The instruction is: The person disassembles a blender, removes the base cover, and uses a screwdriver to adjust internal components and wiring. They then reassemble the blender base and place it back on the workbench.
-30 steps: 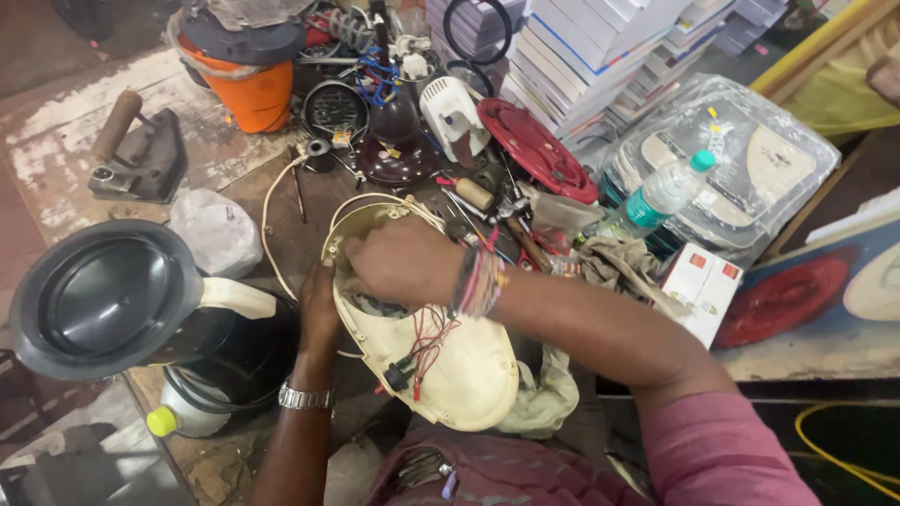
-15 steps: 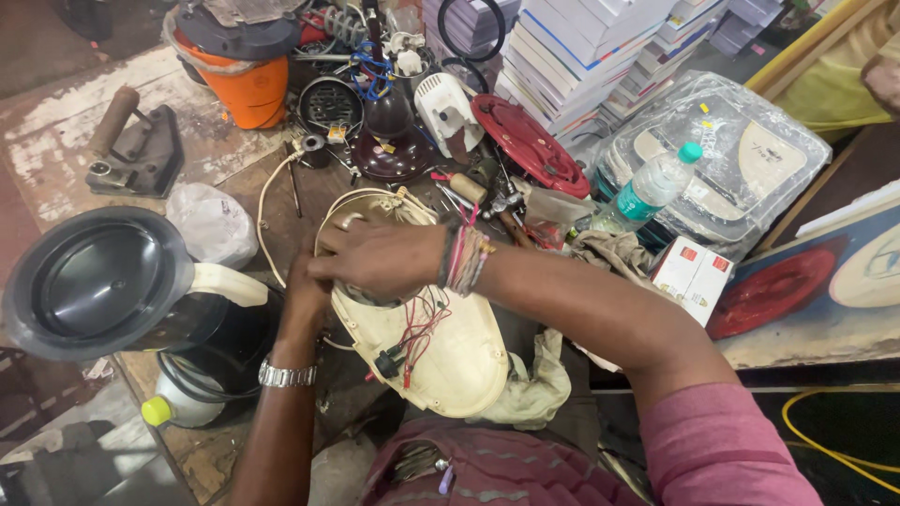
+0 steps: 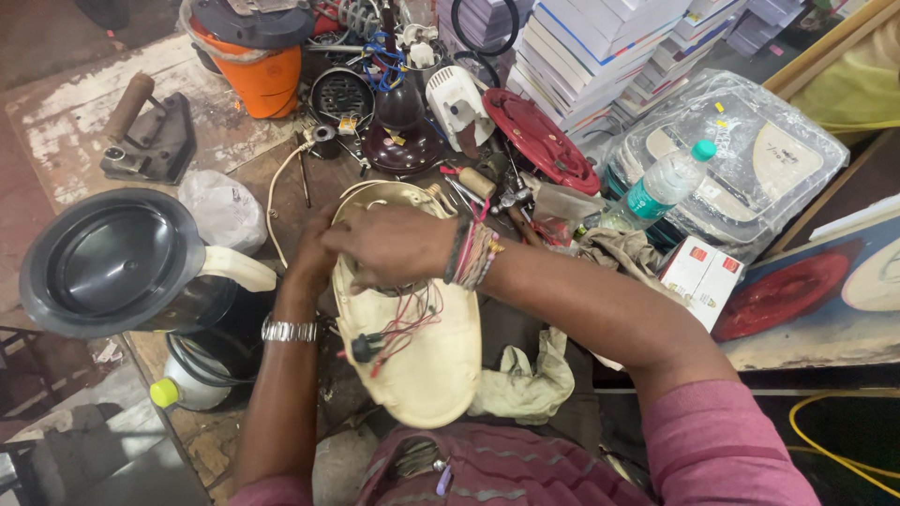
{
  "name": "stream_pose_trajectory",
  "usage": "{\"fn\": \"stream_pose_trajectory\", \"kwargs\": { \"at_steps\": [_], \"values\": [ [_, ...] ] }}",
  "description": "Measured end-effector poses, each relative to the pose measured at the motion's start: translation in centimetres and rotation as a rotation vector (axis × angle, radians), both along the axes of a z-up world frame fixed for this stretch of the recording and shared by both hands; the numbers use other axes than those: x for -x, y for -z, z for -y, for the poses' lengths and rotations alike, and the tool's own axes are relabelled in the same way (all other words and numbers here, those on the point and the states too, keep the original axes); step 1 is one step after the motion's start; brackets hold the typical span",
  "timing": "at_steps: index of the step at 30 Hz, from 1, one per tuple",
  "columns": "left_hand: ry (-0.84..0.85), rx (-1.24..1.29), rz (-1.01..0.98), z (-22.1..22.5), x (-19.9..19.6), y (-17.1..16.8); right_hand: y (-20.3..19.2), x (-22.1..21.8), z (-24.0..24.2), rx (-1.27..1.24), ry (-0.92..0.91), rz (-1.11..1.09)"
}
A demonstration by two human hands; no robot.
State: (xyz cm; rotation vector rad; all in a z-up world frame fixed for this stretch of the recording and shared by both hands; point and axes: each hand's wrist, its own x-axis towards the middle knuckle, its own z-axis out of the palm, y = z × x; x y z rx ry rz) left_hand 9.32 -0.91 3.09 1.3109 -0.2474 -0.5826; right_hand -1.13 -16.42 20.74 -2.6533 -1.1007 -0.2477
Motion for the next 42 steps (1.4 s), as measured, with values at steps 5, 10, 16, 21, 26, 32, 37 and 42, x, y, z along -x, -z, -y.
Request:
{"fn": "stream_pose_trajectory", "kwargs": {
  "at_steps": [5, 10, 16, 21, 26, 32, 37, 42],
  "values": [
    [0.292, 0.181, 0.066, 1.4, -2.9, -0.1, -0.2, 0.1, 0.1, 0.310, 0.165, -0.161],
    [0.306, -0.031, 0.145, 1.8, -4.7, -0.1, -0.2, 0.4, 0.3, -0.002, -0.070, -0.087],
    [0.277, -0.244, 0.131, 2.8, -5.4, -0.8, -0.3, -0.3, 0.3, 0.383, 0.228, -0.158],
    [0.240, -0.432, 0.263, 2.9, -5.2, -1.8, -0.7, -1.3, 0.9, 0.000, -0.082, 0.218],
    [0.263, -0.087, 0.126, 2.6, -3.5, -2.4, -0.7, -1.2, 1.1, 0.337, 0.302, -0.264],
    [0.145, -0.203, 0.366, 1.9, -2.7, -2.6, -0.3, -1.4, 1.3, 0.014, -0.034, -0.052],
    [0.087, -0.317, 0.902, 2.1, -2.9, -2.4, -0.2, -0.6, 1.2, 0.373, 0.204, -0.074],
    [-0.057, -0.605, 1.114, 1.3, -0.4, -3.3, -0.5, -0.4, 1.6, 0.138, -0.009, -0.076]
  ]
}}
